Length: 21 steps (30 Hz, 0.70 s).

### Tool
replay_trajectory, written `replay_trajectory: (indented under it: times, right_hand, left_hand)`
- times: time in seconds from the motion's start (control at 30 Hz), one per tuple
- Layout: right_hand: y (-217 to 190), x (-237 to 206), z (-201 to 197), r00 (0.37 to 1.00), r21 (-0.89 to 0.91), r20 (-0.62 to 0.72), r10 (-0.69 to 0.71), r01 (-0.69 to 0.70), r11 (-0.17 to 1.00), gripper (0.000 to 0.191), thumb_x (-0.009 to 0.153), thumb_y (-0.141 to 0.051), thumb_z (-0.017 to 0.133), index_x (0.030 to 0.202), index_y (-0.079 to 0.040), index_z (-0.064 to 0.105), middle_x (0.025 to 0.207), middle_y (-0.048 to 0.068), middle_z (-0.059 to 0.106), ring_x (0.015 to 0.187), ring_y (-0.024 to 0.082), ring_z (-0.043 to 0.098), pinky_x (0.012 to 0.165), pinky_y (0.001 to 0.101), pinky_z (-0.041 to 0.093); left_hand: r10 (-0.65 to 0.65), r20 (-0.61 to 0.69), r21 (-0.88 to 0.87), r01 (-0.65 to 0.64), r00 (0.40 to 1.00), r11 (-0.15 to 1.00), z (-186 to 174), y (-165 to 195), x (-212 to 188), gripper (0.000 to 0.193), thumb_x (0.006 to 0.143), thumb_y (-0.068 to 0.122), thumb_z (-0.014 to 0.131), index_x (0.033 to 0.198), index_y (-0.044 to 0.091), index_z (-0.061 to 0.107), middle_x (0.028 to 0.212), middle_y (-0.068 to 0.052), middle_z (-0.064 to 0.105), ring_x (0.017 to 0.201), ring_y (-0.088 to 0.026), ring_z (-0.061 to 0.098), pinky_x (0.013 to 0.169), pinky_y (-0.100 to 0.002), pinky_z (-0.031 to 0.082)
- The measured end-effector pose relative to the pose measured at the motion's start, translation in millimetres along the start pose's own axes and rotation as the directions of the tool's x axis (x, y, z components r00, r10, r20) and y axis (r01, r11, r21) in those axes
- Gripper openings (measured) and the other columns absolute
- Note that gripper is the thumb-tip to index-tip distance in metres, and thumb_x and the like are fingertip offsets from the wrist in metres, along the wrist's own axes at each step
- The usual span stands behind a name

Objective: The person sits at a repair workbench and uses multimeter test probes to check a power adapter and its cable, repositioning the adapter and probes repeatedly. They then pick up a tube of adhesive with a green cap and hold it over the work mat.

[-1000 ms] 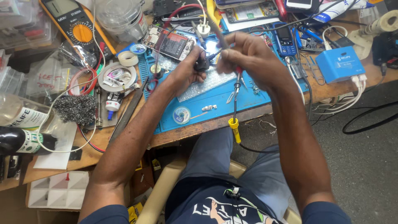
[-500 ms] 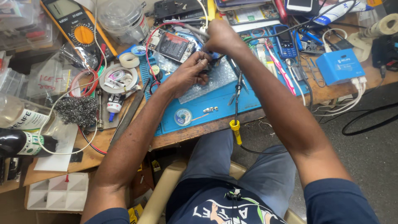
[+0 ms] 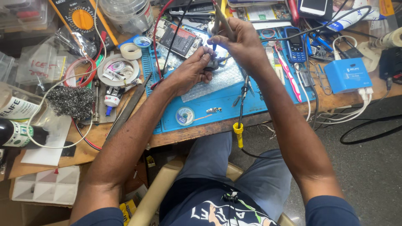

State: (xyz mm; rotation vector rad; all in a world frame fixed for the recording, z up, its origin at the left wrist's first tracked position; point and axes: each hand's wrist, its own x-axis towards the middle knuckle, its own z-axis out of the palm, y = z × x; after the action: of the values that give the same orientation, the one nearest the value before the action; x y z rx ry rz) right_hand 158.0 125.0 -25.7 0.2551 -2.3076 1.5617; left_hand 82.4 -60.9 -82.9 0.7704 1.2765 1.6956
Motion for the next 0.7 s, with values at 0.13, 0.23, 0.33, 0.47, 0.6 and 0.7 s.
replay_trajectory:
  times: [0.13,0.23,0.33,0.47,0.6,0.7]
  right_hand:
    - [-1.0,0.8,3.6,1.0,0.008,-0.027,-0.001,0.001,1.0,0.022,0.1,-0.009,0.072,0.119,0.0,0.066,0.104,0.008,0.077,0.103,0.013,0.077,0.093,0.0291,0.062]
    - [0.4,0.7,3.9,1.0,0.019,-0.011,-0.009,0.009,1.0,0.022,0.101,-0.009,0.073,0.119,0.001,0.065,0.104,0.01,0.076,0.103,0.015,0.076,0.093,0.0306,0.062]
    - [2.1,-0.3,3.9,1.0,-0.042,-0.026,0.002,-0.004,0.999,0.023,0.1,-0.009,0.073,0.12,0.001,0.066,0.104,0.011,0.076,0.103,0.015,0.075,0.092,0.0315,0.061]
    - [1.9,-0.8,4.1,1.0,-0.006,-0.021,-0.009,0.009,1.0,0.022,0.101,-0.009,0.072,0.12,0.001,0.066,0.105,0.01,0.076,0.105,0.015,0.076,0.095,0.0314,0.062]
    - [0.9,-0.9,5.7,1.0,-0.045,-0.031,0.004,-0.005,0.999,0.022,0.101,-0.01,0.072,0.119,0.0,0.066,0.104,0.01,0.077,0.103,0.014,0.076,0.092,0.0312,0.062]
    - [1.1,-0.8,6.5,0.999,-0.058,-0.037,0.008,-0.01,0.998,0.023,0.1,-0.011,0.073,0.119,0.0,0.067,0.102,0.01,0.076,0.101,0.014,0.076,0.091,0.0314,0.063]
  left_hand:
    - [0.017,0.017,-0.008,-0.017,1.0,1.0,-0.6,-1.4,1.3,0.027,0.112,0.034,0.041,0.128,0.013,0.049,0.106,-0.004,0.054,0.085,-0.013,0.058,0.074,-0.028,0.051]
    - [0.007,0.004,0.003,-0.007,1.0,1.0,-0.9,-1.2,1.3,0.028,0.111,0.034,0.041,0.128,0.013,0.049,0.105,-0.004,0.054,0.084,-0.012,0.058,0.074,-0.028,0.052]
    - [0.009,0.012,0.008,-0.009,1.0,1.0,-0.5,0.0,0.9,0.029,0.113,0.034,0.04,0.128,0.012,0.049,0.104,-0.004,0.054,0.085,-0.012,0.057,0.075,-0.028,0.052]
    - [-0.005,-0.006,0.028,0.006,1.0,1.0,0.1,0.6,0.6,0.03,0.112,0.034,0.039,0.13,0.012,0.049,0.104,-0.004,0.054,0.085,-0.012,0.058,0.074,-0.028,0.053]
    - [-0.012,-0.017,0.044,0.012,1.0,0.999,-0.1,0.0,0.3,0.032,0.112,0.035,0.038,0.131,0.011,0.048,0.104,-0.004,0.054,0.084,-0.011,0.057,0.074,-0.028,0.053]
    - [-0.015,-0.015,0.046,0.015,1.0,0.999,-0.8,0.0,0.1,0.033,0.111,0.035,0.038,0.133,0.011,0.047,0.105,-0.004,0.055,0.084,-0.011,0.057,0.074,-0.028,0.053]
